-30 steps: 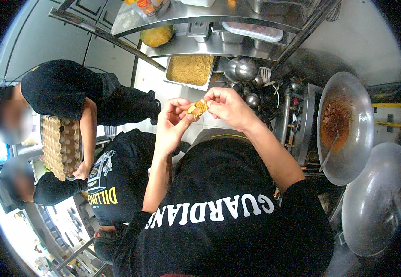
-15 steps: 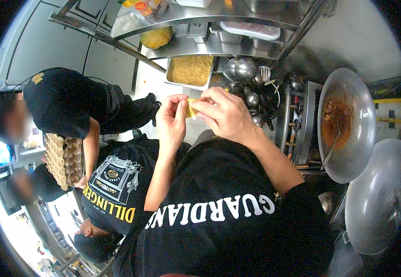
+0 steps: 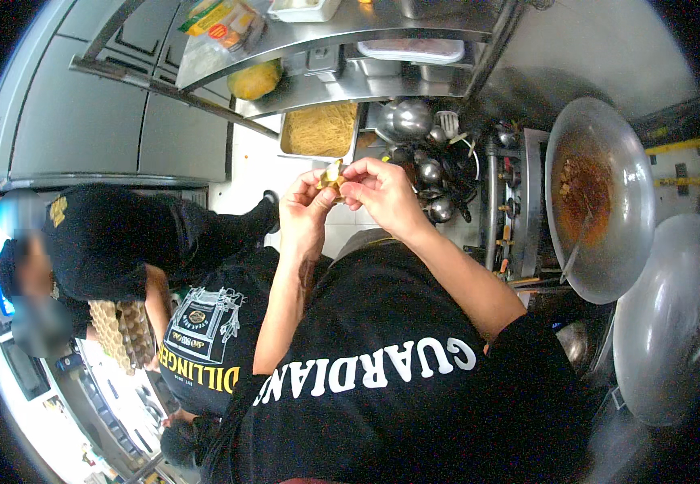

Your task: The person seasons meat in a wok with spice from a container, stirs it with a spatula, and then scoops the cooked meat into a small metal bowl.

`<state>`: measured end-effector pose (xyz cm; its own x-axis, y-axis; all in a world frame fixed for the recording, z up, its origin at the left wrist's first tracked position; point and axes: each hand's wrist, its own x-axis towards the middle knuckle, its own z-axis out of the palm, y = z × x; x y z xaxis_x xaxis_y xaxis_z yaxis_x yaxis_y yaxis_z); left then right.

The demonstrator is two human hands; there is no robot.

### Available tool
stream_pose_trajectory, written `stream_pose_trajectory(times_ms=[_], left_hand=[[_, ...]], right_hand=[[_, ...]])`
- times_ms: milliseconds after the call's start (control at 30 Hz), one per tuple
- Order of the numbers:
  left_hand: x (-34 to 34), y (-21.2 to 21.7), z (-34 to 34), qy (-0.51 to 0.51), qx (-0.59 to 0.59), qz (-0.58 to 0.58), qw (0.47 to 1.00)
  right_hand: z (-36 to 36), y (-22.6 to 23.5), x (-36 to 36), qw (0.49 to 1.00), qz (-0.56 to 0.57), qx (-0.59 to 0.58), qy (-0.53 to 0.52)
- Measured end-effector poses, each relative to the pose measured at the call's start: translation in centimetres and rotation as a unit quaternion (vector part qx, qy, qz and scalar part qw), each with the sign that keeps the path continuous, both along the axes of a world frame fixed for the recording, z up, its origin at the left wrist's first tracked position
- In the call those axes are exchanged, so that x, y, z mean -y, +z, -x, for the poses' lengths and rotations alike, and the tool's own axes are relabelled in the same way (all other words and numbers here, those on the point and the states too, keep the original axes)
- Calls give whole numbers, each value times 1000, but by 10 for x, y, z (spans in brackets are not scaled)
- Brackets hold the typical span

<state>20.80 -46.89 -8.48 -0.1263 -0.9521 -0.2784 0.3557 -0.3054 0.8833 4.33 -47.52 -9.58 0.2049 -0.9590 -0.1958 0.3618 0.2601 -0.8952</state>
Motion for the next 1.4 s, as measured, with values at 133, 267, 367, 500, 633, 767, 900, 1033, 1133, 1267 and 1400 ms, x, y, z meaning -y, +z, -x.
stream_pose_trajectory(times_ms=[133, 267, 367, 500, 633, 767, 900, 1033, 1133, 1267, 1400], left_hand=[[-7, -4, 20, 42, -70, -88, 993], [-11, -4, 43, 54, -178, -189, 964], [-11, -12, 40, 63, -169, -209, 961], [-9, -25, 43, 51, -139, -200, 969], [-8, -25, 71, -3, -99, -207, 973], [-10, -26, 102, -50, -73, -193, 977], [-11, -20, 107, -79, -75, -207, 972], [-11, -22, 115, -80, -91, -230, 966], [-7, -13, 122, -76, -116, -229, 963], [-2, -24, 92, -49, -54, -207, 976], [-25, -71, 8, 75, 41, -184, 979]], right_hand=[[16, -11, -12, 995, 75, -49, -49], [76, -11, -26, 962, 127, -102, -220], [161, -21, -41, 836, 119, -368, -389], [266, -8, -72, 546, 166, -703, -424], [214, 22, -63, 743, 168, -527, -376], [118, 23, -57, 919, 139, -340, -144], [101, -17, -56, 877, 214, -397, -167], [102, -9, -59, 933, 173, -276, -155], [108, -6, -58, 903, 238, -302, -192], [163, -2, -56, 834, 200, -353, -374], [310, -26, -76, 699, 165, -456, -525]])
